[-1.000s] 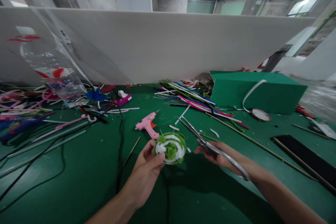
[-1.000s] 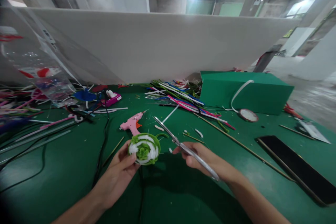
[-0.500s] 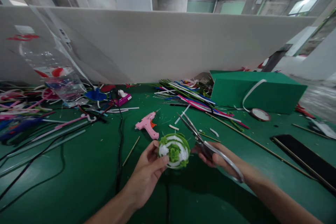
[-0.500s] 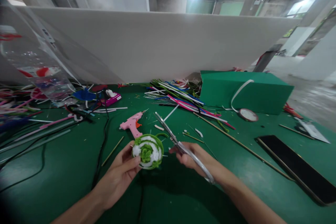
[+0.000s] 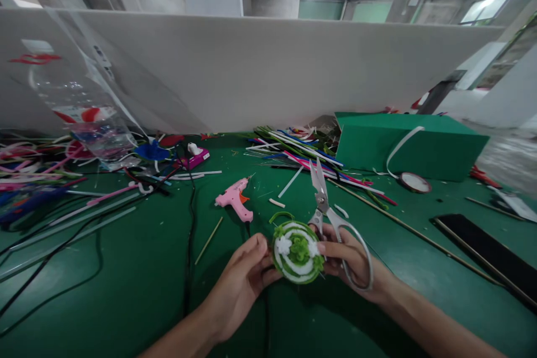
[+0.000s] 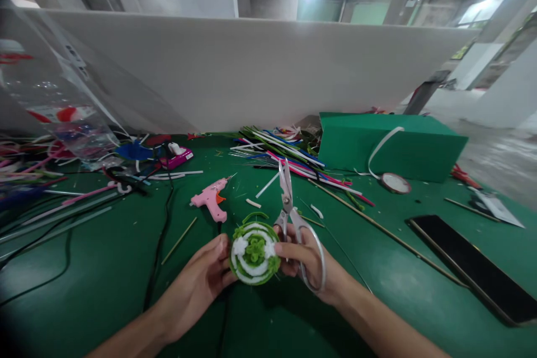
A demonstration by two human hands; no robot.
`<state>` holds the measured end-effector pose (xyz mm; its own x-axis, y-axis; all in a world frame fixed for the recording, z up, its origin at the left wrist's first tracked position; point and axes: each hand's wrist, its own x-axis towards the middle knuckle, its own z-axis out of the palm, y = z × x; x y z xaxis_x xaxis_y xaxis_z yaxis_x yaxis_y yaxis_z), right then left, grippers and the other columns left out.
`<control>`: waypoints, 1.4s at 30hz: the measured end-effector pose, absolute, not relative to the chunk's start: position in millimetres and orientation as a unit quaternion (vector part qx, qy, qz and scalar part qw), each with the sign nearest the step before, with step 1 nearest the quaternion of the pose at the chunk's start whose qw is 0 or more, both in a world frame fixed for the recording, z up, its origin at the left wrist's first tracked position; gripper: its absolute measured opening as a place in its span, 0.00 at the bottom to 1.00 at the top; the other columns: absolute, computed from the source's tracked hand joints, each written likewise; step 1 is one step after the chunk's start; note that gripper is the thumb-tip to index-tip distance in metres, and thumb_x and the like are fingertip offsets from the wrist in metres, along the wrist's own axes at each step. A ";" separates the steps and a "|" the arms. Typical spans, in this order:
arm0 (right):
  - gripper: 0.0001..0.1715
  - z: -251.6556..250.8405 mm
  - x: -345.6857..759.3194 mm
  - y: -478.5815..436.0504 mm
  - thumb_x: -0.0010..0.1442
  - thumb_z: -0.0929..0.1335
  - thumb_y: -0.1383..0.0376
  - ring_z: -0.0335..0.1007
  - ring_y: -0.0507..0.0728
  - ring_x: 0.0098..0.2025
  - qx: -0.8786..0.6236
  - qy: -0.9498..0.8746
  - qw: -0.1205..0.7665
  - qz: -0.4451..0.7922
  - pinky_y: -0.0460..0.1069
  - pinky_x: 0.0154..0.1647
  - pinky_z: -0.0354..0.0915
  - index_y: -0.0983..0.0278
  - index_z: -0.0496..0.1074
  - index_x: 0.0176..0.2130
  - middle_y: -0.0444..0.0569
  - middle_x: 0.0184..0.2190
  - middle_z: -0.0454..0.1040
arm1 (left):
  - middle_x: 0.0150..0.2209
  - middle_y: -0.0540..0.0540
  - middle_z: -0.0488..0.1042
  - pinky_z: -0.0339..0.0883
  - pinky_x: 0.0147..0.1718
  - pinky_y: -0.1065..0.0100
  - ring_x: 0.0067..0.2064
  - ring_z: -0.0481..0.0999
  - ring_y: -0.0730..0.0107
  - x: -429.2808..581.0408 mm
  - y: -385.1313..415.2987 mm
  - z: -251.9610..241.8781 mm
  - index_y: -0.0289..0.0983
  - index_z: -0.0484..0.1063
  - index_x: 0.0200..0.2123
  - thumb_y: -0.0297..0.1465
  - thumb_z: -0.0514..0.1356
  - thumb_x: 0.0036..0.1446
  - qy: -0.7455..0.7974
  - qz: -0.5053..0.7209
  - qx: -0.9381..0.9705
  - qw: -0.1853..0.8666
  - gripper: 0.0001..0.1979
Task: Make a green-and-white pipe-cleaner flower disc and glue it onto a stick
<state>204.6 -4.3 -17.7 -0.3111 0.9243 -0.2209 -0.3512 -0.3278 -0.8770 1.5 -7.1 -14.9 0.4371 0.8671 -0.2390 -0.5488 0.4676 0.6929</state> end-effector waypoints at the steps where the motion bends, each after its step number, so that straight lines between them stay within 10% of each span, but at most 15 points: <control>1: 0.15 -17.3 205.5 -3.9 0.46 0.73 0.63 0.55 0.46 0.21 -0.386 -0.362 0.443 0.724 0.41 0.19 0.56 0.63 0.68 0.34 0.41 0.26 0.63 | 0.29 0.50 0.67 0.67 0.36 0.68 0.35 0.70 0.72 1.8 -6.6 -15.6 0.36 0.64 0.28 0.28 0.54 0.60 0.298 0.440 0.263 0.805 0.08; 42: 0.15 -18.3 206.2 -3.2 0.47 0.73 0.64 0.59 0.48 0.23 -0.385 -0.332 0.456 0.731 0.43 0.23 0.60 0.62 0.69 0.36 0.41 0.25 0.63 | 0.32 0.46 0.73 0.67 0.42 0.61 0.38 0.73 0.66 1.5 -9.4 -9.3 0.34 0.69 0.30 0.26 0.57 0.56 0.320 0.404 0.335 0.789 0.03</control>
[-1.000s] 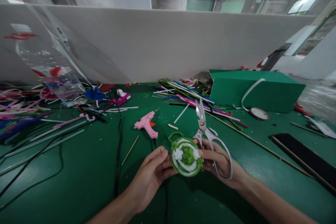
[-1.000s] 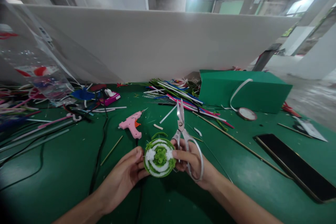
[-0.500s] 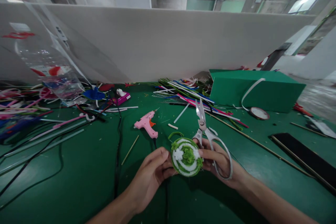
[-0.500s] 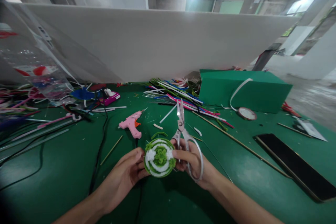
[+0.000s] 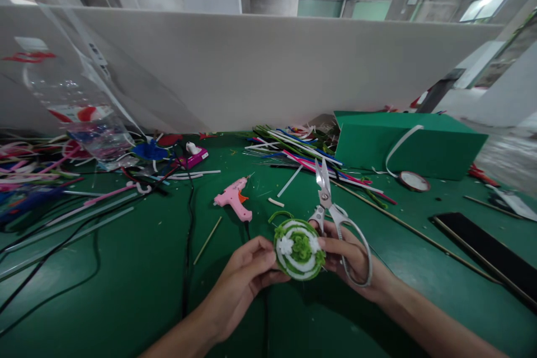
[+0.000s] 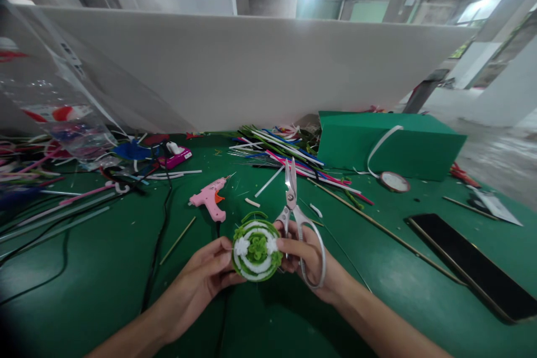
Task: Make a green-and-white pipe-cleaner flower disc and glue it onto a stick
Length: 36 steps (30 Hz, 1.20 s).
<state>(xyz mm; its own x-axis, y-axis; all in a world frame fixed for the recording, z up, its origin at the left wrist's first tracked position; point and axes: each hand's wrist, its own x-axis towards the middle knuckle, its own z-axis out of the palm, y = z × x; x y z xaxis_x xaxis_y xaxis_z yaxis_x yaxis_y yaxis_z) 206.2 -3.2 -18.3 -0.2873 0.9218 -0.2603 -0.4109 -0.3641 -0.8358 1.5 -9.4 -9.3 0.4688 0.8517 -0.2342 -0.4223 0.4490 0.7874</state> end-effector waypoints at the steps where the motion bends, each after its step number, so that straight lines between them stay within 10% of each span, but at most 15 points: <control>1: 0.15 -18.9 206.2 -2.9 0.47 0.73 0.64 0.58 0.47 0.22 -0.380 -0.332 0.460 0.731 0.43 0.23 0.59 0.61 0.69 0.36 0.40 0.25 0.63 | 0.34 0.45 0.73 0.67 0.42 0.60 0.38 0.74 0.64 1.6 -10.2 -8.4 0.34 0.69 0.30 0.26 0.58 0.55 0.324 0.397 0.348 0.785 0.02; 36: 0.18 -15.4 215.5 -0.3 0.51 0.70 0.56 0.63 0.52 0.26 -0.467 -0.544 0.429 0.549 0.45 0.22 0.58 0.63 0.68 0.39 0.44 0.28 0.67 | 0.38 0.42 0.77 0.65 0.44 0.60 0.43 0.73 0.57 1.0 -11.0 -12.9 0.34 0.76 0.36 0.27 0.69 0.41 0.430 0.394 0.357 0.730 0.14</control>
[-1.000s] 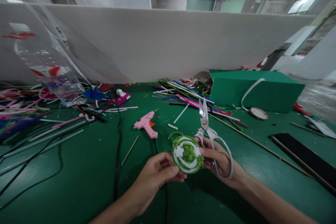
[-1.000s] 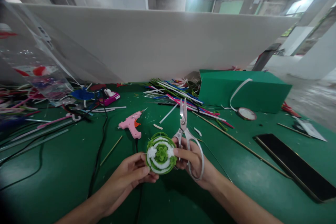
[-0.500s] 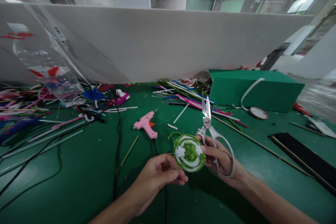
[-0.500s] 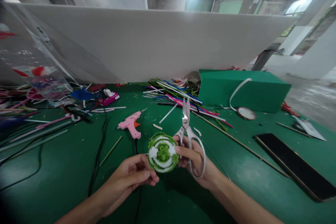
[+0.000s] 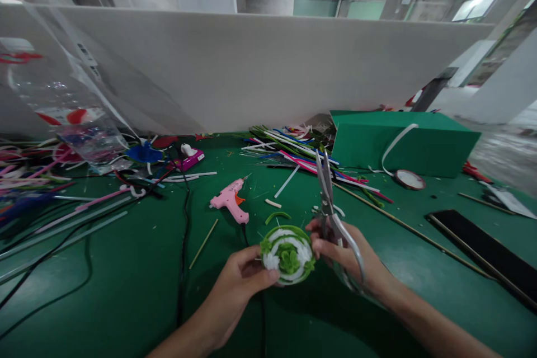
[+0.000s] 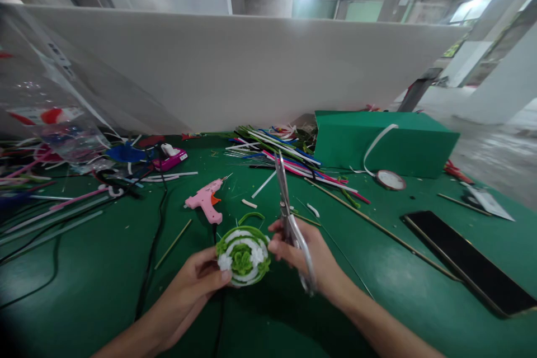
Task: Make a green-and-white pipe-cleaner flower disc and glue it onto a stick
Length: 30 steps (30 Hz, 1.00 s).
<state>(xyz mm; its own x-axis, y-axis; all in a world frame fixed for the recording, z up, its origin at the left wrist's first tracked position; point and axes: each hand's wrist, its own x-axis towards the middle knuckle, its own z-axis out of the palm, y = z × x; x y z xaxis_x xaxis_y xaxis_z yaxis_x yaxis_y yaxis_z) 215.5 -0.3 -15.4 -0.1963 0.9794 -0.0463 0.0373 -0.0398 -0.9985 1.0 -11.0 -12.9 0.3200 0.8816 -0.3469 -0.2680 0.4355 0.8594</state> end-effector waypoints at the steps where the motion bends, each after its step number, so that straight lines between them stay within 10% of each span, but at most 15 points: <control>1: 0.18 -12.5 221.7 2.4 0.50 0.70 0.55 0.64 0.53 0.26 -0.504 -0.570 0.411 0.502 0.46 0.24 0.59 0.63 0.69 0.38 0.45 0.27 0.68 | 0.37 0.42 0.77 0.66 0.43 0.61 0.42 0.73 0.57 0.5 -10.8 -13.3 0.34 0.76 0.35 0.28 0.69 0.41 0.435 0.400 0.353 0.725 0.14; 12: 0.12 -21.4 261.5 29.8 0.49 0.69 0.55 0.65 0.56 0.21 -0.688 -0.707 0.120 0.109 0.46 0.20 0.48 0.61 0.72 0.29 0.47 0.20 0.73 | 0.36 0.41 0.78 0.67 0.39 0.63 0.40 0.74 0.58 -1.2 -10.5 -13.1 0.34 0.77 0.35 0.28 0.69 0.42 0.430 0.423 0.337 0.723 0.13; 30: 0.15 -26.1 265.9 27.6 0.53 0.68 0.61 0.70 0.63 0.40 -0.656 -0.737 0.142 0.083 0.53 0.36 0.64 0.64 0.71 0.41 0.56 0.39 0.73 | 0.35 0.43 0.77 0.68 0.36 0.65 0.40 0.73 0.60 -0.9 -10.9 -11.0 0.34 0.77 0.35 0.28 0.70 0.39 0.445 0.431 0.316 0.719 0.16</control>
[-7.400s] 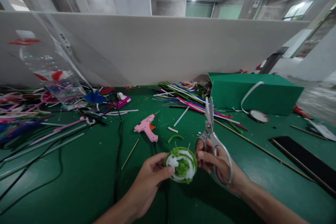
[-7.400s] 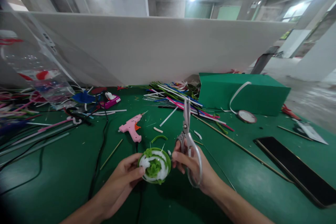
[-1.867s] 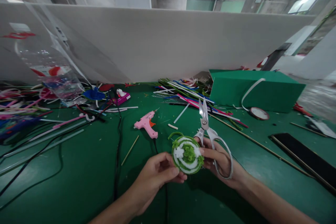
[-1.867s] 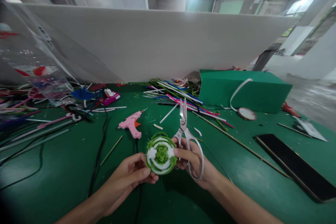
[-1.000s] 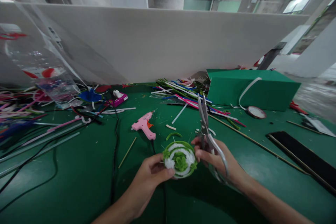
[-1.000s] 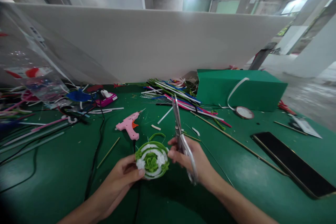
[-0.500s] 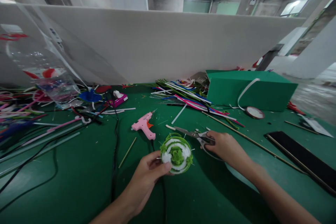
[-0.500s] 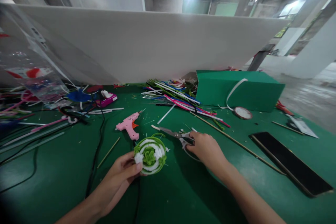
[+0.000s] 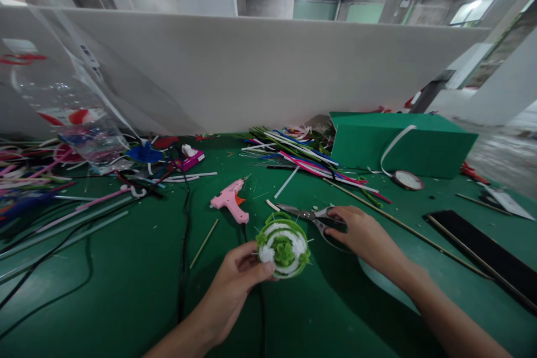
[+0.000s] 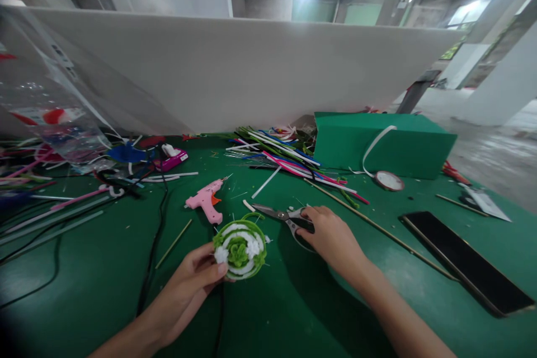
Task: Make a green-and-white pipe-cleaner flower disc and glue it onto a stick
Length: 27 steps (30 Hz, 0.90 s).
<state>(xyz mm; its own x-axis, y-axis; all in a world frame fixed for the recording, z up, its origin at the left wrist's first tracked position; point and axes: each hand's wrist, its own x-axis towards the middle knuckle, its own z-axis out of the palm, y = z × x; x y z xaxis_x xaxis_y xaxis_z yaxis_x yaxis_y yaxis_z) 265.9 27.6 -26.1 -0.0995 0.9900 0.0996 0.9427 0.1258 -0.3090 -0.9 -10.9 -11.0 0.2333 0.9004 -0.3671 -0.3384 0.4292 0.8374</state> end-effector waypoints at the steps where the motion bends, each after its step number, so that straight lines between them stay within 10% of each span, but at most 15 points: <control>1: 0.14 -25.4 265.7 27.1 0.53 0.68 0.61 0.69 0.64 0.41 -0.653 -0.741 0.142 0.074 0.53 0.36 0.64 0.64 0.71 0.40 0.56 0.39 0.73 | 0.35 0.43 0.77 0.68 0.37 0.65 0.40 0.73 0.60 -1.3 -11.1 -11.5 0.35 0.77 0.36 0.28 0.70 0.39 0.447 0.429 0.318 0.717 0.16; 12: 0.10 -10.1 255.6 21.3 0.59 0.64 0.61 0.69 0.58 0.37 -0.602 -0.737 0.279 0.130 0.51 0.36 0.63 0.63 0.73 0.34 0.50 0.33 0.74 | 0.34 0.45 0.78 0.69 0.39 0.63 0.39 0.76 0.60 -3.7 -7.2 -18.5 0.38 0.78 0.33 0.28 0.67 0.44 0.436 0.419 0.466 0.646 0.08; 20: 0.21 2.5 225.3 2.4 0.62 0.60 0.56 0.68 0.53 0.29 -0.424 -0.614 0.320 0.584 0.46 0.28 0.62 0.67 0.73 0.29 0.48 0.26 0.72 | 0.36 0.43 0.77 0.66 0.44 0.58 0.45 0.70 0.61 -14.0 -8.9 -16.5 0.36 0.75 0.41 0.15 0.57 0.51 0.255 0.443 0.858 0.052 0.17; 27: 0.20 -7.9 215.8 -2.4 0.57 0.66 0.53 0.66 0.52 0.29 -0.372 -0.542 0.372 0.655 0.47 0.28 0.64 0.67 0.72 0.38 0.48 0.30 0.70 | 0.35 0.48 0.79 0.61 0.45 0.60 0.39 0.71 0.66 -12.6 -12.3 -10.3 0.36 0.74 0.41 0.21 0.56 0.56 0.227 0.367 0.900 -0.067 0.11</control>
<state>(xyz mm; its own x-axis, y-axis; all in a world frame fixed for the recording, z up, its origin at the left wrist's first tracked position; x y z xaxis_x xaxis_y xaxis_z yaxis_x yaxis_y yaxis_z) 215.8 -2.4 -7.9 -0.4469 0.8905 -0.0847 -0.0835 -0.1358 -0.9872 -12.6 -12.3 -10.3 0.6282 0.3586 0.6905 0.4567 -0.8884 0.0458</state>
